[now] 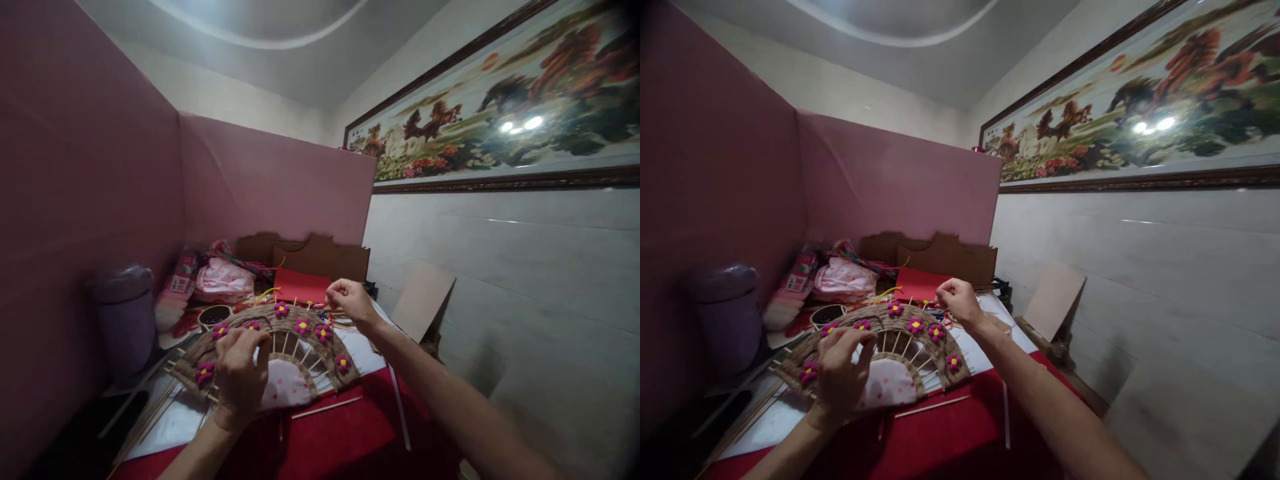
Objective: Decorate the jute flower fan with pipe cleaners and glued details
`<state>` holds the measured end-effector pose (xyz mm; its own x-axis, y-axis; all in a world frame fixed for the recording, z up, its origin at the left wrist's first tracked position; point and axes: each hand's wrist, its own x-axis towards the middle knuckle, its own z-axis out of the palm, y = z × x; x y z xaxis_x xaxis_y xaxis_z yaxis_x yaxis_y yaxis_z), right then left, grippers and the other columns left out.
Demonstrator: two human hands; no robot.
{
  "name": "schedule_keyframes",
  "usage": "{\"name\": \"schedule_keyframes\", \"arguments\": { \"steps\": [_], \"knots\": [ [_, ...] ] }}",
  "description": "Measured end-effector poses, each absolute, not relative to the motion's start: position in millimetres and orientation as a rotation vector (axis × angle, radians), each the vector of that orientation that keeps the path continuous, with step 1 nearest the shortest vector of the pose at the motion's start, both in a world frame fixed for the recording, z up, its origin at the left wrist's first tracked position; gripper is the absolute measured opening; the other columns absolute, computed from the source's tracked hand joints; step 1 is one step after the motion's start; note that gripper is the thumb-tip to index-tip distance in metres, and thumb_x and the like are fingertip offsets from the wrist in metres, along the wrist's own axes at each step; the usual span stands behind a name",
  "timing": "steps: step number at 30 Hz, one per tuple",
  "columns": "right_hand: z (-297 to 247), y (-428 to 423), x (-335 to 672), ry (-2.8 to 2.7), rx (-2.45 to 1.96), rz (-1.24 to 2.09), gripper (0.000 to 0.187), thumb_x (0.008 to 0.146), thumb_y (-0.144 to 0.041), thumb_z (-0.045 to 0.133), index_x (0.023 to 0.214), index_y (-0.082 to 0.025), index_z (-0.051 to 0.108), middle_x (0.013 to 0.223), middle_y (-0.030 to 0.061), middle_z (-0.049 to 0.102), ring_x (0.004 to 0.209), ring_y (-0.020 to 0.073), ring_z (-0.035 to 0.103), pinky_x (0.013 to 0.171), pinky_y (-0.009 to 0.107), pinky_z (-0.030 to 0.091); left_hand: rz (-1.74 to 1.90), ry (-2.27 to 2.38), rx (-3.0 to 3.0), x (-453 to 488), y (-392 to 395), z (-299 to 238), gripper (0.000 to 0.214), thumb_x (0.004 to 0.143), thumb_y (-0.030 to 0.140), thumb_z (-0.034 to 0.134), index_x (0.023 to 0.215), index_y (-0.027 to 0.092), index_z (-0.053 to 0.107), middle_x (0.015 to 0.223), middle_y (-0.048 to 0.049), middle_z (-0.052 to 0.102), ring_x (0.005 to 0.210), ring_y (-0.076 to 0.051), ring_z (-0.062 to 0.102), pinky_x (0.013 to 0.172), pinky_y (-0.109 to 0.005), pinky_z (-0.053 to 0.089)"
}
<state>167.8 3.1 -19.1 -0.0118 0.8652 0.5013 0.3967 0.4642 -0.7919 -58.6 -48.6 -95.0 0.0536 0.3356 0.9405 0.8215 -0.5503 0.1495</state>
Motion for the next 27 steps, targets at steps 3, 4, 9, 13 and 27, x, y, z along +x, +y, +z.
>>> {"name": "schedule_keyframes", "arguments": {
  "steps": [3,4,9,13,27],
  "knots": [
    [-11.4,24.7,158.5,-1.674,-1.177,0.427,0.027,0.079,-0.043,0.046,0.07,-0.018,0.052,0.053,-0.0023,0.055,0.046,0.0101,0.048,0.048,0.022,0.038,-1.516,-1.056,-1.949,-53.0,-49.9,-96.3,0.008,0.081,0.016,0.056,0.073,0.018,0.058,0.066,-0.0024,0.061,0.072,-0.02,0.053,0.071,-0.035,0.035],
    [-9.4,32.3,155.8,-1.698,-1.207,0.375,0.027,0.08,-0.041,0.044,0.07,-0.018,0.053,0.052,-0.0028,0.054,0.047,0.0102,0.048,0.049,0.021,0.037,-1.522,-1.044,-1.956,-52.1,-49.9,-97.0,0.008,0.081,0.016,0.056,0.073,0.018,0.058,0.066,-0.0022,0.061,0.071,-0.02,0.052,0.071,-0.035,0.035],
    [0.5,72.2,139.3,-1.862,-1.387,0.096,0.032,0.084,-0.039,0.045,0.063,-0.018,0.058,0.06,0.0017,0.061,0.059,0.0132,0.055,0.057,0.023,0.035,-1.567,-1.055,-1.972,-51.1,-49.0,-101.8,0.01,0.084,0.013,0.05,0.082,0.017,0.058,0.066,-0.0025,0.058,0.07,-0.019,0.051,0.07,-0.034,0.036],
    [7.4,101.0,117.4,-2.057,-1.491,-0.071,0.012,0.079,-0.026,0.056,0.078,-0.02,0.066,0.081,0.0035,0.07,0.076,0.0152,0.061,0.064,0.022,0.037,-1.575,-1.003,-2.085,-49.8,-53.2,-101.3,0.015,0.081,0.006,0.047,0.083,0.019,0.055,0.073,-0.0031,0.059,0.078,-0.02,0.05,0.075,-0.037,0.035],
    [22.3,168.3,50.7,-2.675,-1.473,-0.396,0.017,0.073,-0.029,0.064,0.089,-0.027,0.07,0.096,0.0013,0.071,0.091,0.0174,0.063,0.065,0.02,0.04,-1.685,-1.011,-2.258,-48.7,-61.3,-102.8,0.02,0.078,0.006,0.038,0.085,0.018,0.052,0.076,-0.0056,0.056,0.081,-0.023,0.048,0.078,-0.043,0.032]
  ]
}}
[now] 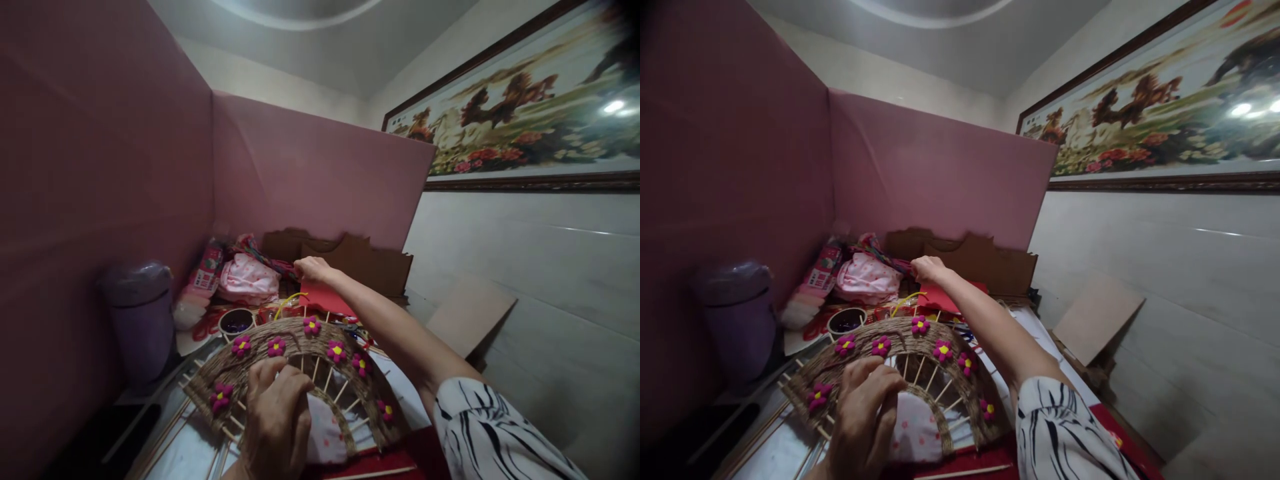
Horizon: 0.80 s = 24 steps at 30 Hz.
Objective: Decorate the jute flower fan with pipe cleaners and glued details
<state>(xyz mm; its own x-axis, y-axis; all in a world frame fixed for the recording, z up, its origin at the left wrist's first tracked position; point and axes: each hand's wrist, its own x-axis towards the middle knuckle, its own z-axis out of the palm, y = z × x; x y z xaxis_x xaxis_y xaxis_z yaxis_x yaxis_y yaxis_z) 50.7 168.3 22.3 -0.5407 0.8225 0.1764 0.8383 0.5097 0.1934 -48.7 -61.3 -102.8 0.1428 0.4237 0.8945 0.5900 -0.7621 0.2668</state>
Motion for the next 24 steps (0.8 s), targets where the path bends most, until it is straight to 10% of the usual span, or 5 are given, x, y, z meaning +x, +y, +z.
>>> {"name": "schedule_keyframes", "arguments": {
  "steps": [14,24],
  "knots": [
    [23.3,180.0,9.4,-2.852,-1.296,-0.318,0.029,0.083,-0.045,0.051,0.091,-0.026,0.071,0.096,0.0032,0.07,0.089,0.0163,0.063,0.067,0.02,0.041,-1.682,-1.075,-2.161,-44.5,-59.2,-107.7,0.019,0.08,0.006,0.04,0.085,0.02,0.053,0.064,-0.0013,0.055,0.076,-0.02,0.051,0.077,-0.04,0.033],
    [-2.0,174.5,-20.1,-3.063,-1.224,-0.132,0.021,0.07,-0.021,0.064,0.086,-0.03,0.073,0.085,-0.0037,0.072,0.079,0.0143,0.066,0.058,0.016,0.042,-1.576,-1.083,-2.082,-43.6,-58.5,-105.7,0.022,0.086,0.016,0.043,0.065,0.02,0.047,0.057,0.0016,0.051,0.068,-0.017,0.049,0.076,-0.038,0.032]
  ]
}}
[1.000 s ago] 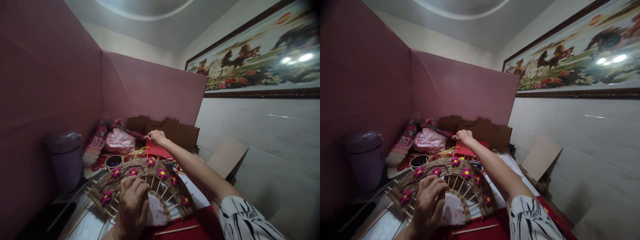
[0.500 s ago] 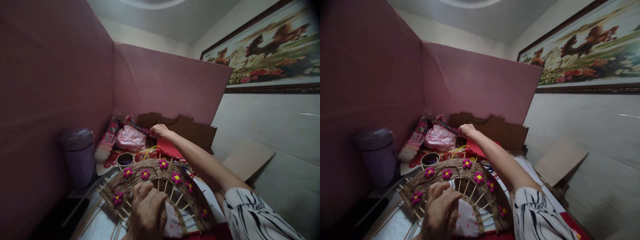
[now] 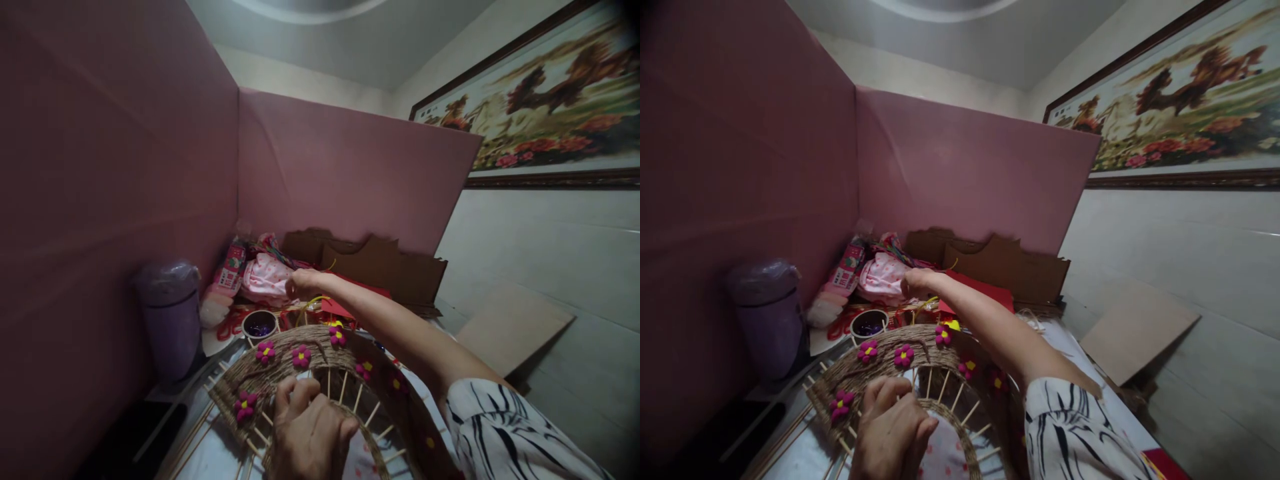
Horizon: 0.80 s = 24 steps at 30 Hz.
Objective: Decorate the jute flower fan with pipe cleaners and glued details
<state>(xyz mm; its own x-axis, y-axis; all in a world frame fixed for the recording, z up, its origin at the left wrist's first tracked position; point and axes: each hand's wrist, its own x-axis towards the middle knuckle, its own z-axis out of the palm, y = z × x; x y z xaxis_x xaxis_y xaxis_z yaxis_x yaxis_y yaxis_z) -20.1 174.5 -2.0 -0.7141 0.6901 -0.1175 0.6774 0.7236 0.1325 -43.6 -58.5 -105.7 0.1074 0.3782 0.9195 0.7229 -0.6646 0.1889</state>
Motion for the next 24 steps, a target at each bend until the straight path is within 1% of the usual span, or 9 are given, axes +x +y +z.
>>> {"name": "schedule_keyframes", "arguments": {
  "steps": [3,5,8,11,14,16,18,21,24],
  "knots": [
    [6.5,183.0,-13.1,2.763,1.203,0.158,0.016,0.071,-0.024,0.065,0.084,-0.03,0.073,0.086,-0.003,0.072,0.082,0.0155,0.066,0.061,0.018,0.043,-1.6,-1.113,-2.059,-42.8,-58.5,-106.2,0.019,0.084,0.011,0.043,0.069,0.02,0.05,0.058,0.0011,0.052,0.07,-0.018,0.05,0.078,-0.039,0.032],
    [15.8,191.3,-3.6,2.751,1.334,0.227,0.016,0.074,-0.027,0.064,0.089,-0.028,0.071,0.091,0.0002,0.071,0.089,0.0181,0.064,0.067,0.021,0.045,-1.634,-1.117,-2.057,-42.4,-58.2,-107.2,0.018,0.083,0.008,0.042,0.072,0.02,0.051,0.059,0.0007,0.053,0.072,-0.019,0.05,0.078,-0.039,0.032],
    [29.5,206.5,16.0,2.684,1.584,0.363,0.02,0.084,-0.028,0.057,0.1,-0.02,0.065,0.105,0.0081,0.065,0.099,0.0217,0.06,0.08,0.031,0.046,-1.677,-1.113,-2.019,-41.4,-57.0,-109.6,0.018,0.081,0.005,0.043,0.079,0.019,0.053,0.064,-0.0003,0.058,0.074,-0.019,0.052,0.08,-0.038,0.033],
    [35.6,219.8,35.4,2.609,1.73,0.412,0.028,0.088,-0.032,0.053,0.111,-0.016,0.056,0.112,0.0082,0.057,0.098,0.02,0.058,0.082,0.039,0.049,-1.679,-1.106,-1.949,-40.9,-55.9,-110.7,0.024,0.078,0.0,0.044,0.084,0.02,0.056,0.072,-0.0006,0.065,0.078,-0.018,0.054,0.081,-0.038,0.034],
    [32.5,227.8,48.9,2.592,1.783,0.421,0.029,0.088,-0.031,0.053,0.114,-0.017,0.054,0.114,0.0074,0.056,0.097,0.0194,0.058,0.081,0.038,0.05,-1.619,-1.09,-1.964,-41.8,-56.7,-109.0,0.023,0.077,0.001,0.046,0.075,0.022,0.056,0.069,0.0012,0.065,0.076,-0.018,0.055,0.08,-0.038,0.034],
    [28.3,230.7,55.1,2.585,1.822,0.424,0.028,0.088,-0.031,0.053,0.112,-0.017,0.055,0.112,0.007,0.057,0.097,0.0191,0.058,0.081,0.039,0.049,-1.595,-1.085,-1.986,-42.7,-58.0,-107.0,0.021,0.078,0.003,0.047,0.073,0.022,0.056,0.067,0.0012,0.065,0.075,-0.019,0.055,0.08,-0.038,0.034],
    [24.8,232.6,60.7,2.579,1.872,0.425,0.027,0.086,-0.031,0.056,0.108,-0.015,0.058,0.11,0.0099,0.06,0.098,0.0205,0.059,0.081,0.036,0.048,-1.589,-1.094,-1.987,-43.2,-59.0,-105.4,0.021,0.077,0.004,0.048,0.077,0.022,0.058,0.067,0.0006,0.066,0.075,-0.019,0.056,0.08,-0.039,0.034],
    [21.9,233.9,70.3,2.582,1.938,0.424,0.026,0.082,-0.026,0.06,0.104,-0.012,0.064,0.109,0.0173,0.062,0.102,0.0251,0.059,0.079,0.03,0.046,-1.571,-1.104,-1.971,-42.9,-58.7,-104.8,0.023,0.074,0.003,0.049,0.081,0.022,0.059,0.068,-0.0003,0.066,0.075,-0.02,0.057,0.079,-0.039,0.035],
    [19.8,232.6,81.0,2.582,1.976,0.404,0.026,0.083,-0.025,0.056,0.104,-0.014,0.066,0.11,0.0185,0.063,0.102,0.0264,0.06,0.076,0.029,0.044,-1.562,-1.094,-1.966,-42.3,-57.1,-106.0,0.024,0.071,0.002,0.05,0.082,0.022,0.059,0.068,-0.0006,0.066,0.075,-0.02,0.056,0.078,-0.039,0.036]
  ]
}}
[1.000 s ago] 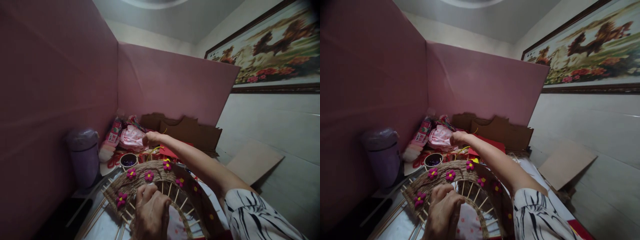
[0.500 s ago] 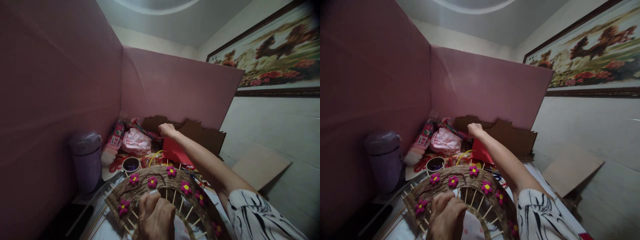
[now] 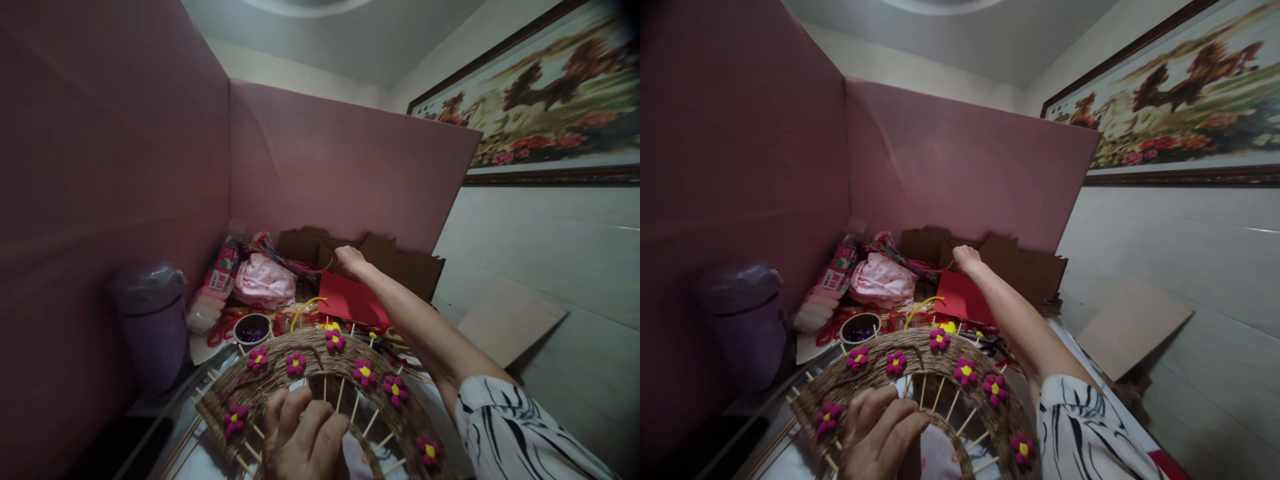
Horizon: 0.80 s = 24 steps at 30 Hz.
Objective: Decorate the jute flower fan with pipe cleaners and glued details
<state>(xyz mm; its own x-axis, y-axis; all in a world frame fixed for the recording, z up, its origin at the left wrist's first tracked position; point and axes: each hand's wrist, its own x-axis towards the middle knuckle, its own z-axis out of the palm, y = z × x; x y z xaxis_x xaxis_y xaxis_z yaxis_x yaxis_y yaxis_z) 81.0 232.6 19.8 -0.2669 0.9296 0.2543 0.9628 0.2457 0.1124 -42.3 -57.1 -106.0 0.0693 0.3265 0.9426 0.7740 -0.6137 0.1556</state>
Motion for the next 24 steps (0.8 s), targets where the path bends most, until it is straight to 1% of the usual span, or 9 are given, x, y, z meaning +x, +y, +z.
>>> {"name": "schedule_keyframes", "arguments": {
  "steps": [4,6,9,12,14,17,20,22,24],
  "knots": [
    [15.9,227.9,93.9,-2.352,-1.815,-0.33,0.03,0.087,-0.034,0.048,0.105,-0.018,0.066,0.11,0.0164,0.064,0.101,0.0255,0.061,0.075,0.028,0.044,-1.584,-1.087,-1.968,-42.8,-54.8,-108.2,0.025,0.072,0.003,0.05,0.083,0.022,0.061,0.07,-0.0014,0.067,0.078,-0.021,0.055,0.079,-0.04,0.035],
    [14.5,225.9,98.7,-2.338,-1.815,-0.314,0.033,0.089,-0.037,0.045,0.104,-0.018,0.066,0.11,0.0162,0.065,0.101,0.026,0.061,0.075,0.028,0.044,-1.6,-1.084,-1.99,-43.9,-53.7,-109.2,0.024,0.073,0.004,0.05,0.084,0.021,0.061,0.071,-0.0017,0.067,0.08,-0.022,0.054,0.079,-0.04,0.035],
    [14.0,225.2,102.3,-2.312,-1.808,-0.29,0.033,0.089,-0.034,0.044,0.104,-0.015,0.066,0.11,0.0182,0.064,0.102,0.0268,0.06,0.074,0.027,0.043,-1.604,-1.085,-2.026,-45.6,-52.0,-110.4,0.021,0.075,0.006,0.05,0.085,0.021,0.061,0.073,-0.0022,0.067,0.082,-0.022,0.053,0.079,-0.04,0.034],
    [14.3,227.2,99.5,-2.304,-1.781,-0.258,0.028,0.087,-0.025,0.048,0.106,-0.013,0.064,0.111,0.0181,0.063,0.102,0.0263,0.06,0.072,0.026,0.043,-1.584,-1.079,-2.027,-46.9,-50.6,-111.2,0.021,0.076,0.007,0.049,0.086,0.021,0.061,0.074,-0.0025,0.067,0.08,-0.022,0.054,0.078,-0.039,0.035],
    [14.0,229.4,93.2,-2.317,-1.747,-0.237,0.026,0.084,-0.021,0.051,0.106,-0.014,0.063,0.11,0.015,0.064,0.101,0.0248,0.06,0.072,0.025,0.043,-1.571,-1.083,-2.021,-47.5,-49.9,-111.9,0.021,0.076,0.007,0.049,0.086,0.021,0.061,0.074,-0.0023,0.067,0.08,-0.022,0.055,0.078,-0.039,0.035],
    [12.8,233.5,77.1,-2.375,-1.669,-0.201,0.023,0.083,-0.017,0.054,0.103,-0.02,0.063,0.108,0.0071,0.064,0.101,0.0208,0.059,0.075,0.024,0.044,-1.557,-1.09,-1.994,-47.9,-49.0,-113.4,0.024,0.075,0.005,0.049,0.086,0.022,0.061,0.073,-0.0015,0.067,0.079,-0.022,0.056,0.078,-0.04,0.035],
    [10.3,238.7,55.6,-2.438,-1.612,-0.171,0.021,0.087,-0.025,0.053,0.106,-0.02,0.06,0.11,0.0052,0.06,0.1,0.0195,0.058,0.081,0.032,0.047,-1.534,-1.091,-1.963,-47.6,-48.0,-114.9,0.027,0.071,0.002,0.049,0.084,0.023,0.061,0.07,-0.0007,0.067,0.078,-0.022,0.055,0.078,-0.04,0.035],
    [7.5,242.6,40.7,-2.463,-1.622,-0.152,0.027,0.088,-0.03,0.053,0.111,-0.018,0.056,0.113,0.0067,0.057,0.099,0.0197,0.057,0.082,0.038,0.048,-1.521,-1.102,-1.955,-47.4,-47.5,-115.3,0.028,0.07,0.001,0.048,0.082,0.022,0.061,0.069,-0.0004,0.066,0.078,-0.022,0.055,0.077,-0.04,0.035],
    [3.6,246.3,28.0,-2.474,-1.667,-0.134,0.03,0.088,-0.031,0.053,0.114,-0.018,0.053,0.115,0.0076,0.055,0.098,0.0196,0.057,0.081,0.039,0.049,-1.51,-1.116,-1.943,-47.3,-47.2,-115.2,0.028,0.07,0.001,0.046,0.081,0.022,0.061,0.068,-0.0004,0.067,0.077,-0.022,0.055,0.077,-0.04,0.035]
  ]
}}
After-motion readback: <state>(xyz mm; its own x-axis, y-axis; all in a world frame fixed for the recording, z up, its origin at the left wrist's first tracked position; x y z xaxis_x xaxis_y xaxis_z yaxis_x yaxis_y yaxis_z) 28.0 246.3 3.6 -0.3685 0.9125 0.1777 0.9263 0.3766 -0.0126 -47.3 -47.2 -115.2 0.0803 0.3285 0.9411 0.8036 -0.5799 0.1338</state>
